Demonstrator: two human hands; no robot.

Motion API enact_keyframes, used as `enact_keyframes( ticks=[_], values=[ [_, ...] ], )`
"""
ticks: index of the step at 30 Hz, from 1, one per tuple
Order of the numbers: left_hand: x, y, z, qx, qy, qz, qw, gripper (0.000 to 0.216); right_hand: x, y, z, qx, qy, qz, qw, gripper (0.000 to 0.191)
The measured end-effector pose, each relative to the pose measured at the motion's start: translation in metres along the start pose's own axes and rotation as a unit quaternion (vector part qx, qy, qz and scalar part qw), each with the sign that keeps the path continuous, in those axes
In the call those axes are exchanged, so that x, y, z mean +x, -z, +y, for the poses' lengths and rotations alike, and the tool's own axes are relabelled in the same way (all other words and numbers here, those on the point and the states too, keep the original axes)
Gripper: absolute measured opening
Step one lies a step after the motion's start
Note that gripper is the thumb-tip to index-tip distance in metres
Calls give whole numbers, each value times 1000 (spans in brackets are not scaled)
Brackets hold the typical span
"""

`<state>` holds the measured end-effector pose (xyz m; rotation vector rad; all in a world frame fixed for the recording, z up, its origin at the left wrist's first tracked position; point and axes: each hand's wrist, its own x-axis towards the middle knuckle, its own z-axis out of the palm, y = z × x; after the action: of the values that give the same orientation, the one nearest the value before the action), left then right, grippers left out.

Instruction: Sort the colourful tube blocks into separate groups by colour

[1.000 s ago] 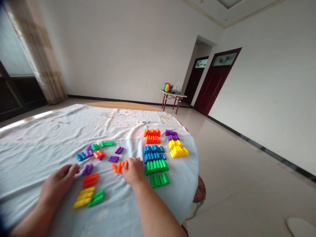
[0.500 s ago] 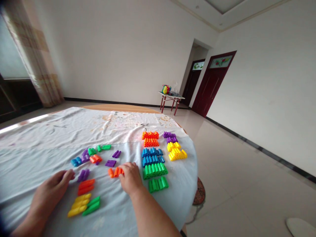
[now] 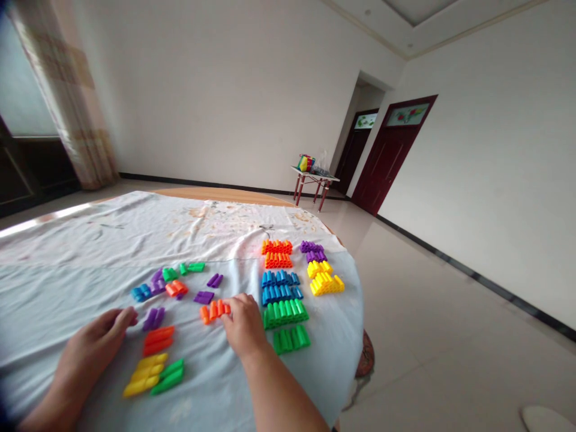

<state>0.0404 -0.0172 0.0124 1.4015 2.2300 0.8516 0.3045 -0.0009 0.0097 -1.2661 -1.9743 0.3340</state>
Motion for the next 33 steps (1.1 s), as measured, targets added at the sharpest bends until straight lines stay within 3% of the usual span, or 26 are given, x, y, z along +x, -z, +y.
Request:
enact_keyframes(
  ticks=[6,12,20,33],
  values=[
    [4,0,-3,-8,-1,-5,1000,38,43,44,16,-52,12,83,995,22],
    [8,-4,-8,-27,-7,-1,1000,37,95,89,62,-250,-95,48,962,24],
    [6,-2,-3,-23,-5,4,1000,39,109,81,92,-292,-144,18,945,20],
    [5,-3,-3,-13,10,-11,1000,40,109,77,89,-294,-134,3,946,20]
  ],
)
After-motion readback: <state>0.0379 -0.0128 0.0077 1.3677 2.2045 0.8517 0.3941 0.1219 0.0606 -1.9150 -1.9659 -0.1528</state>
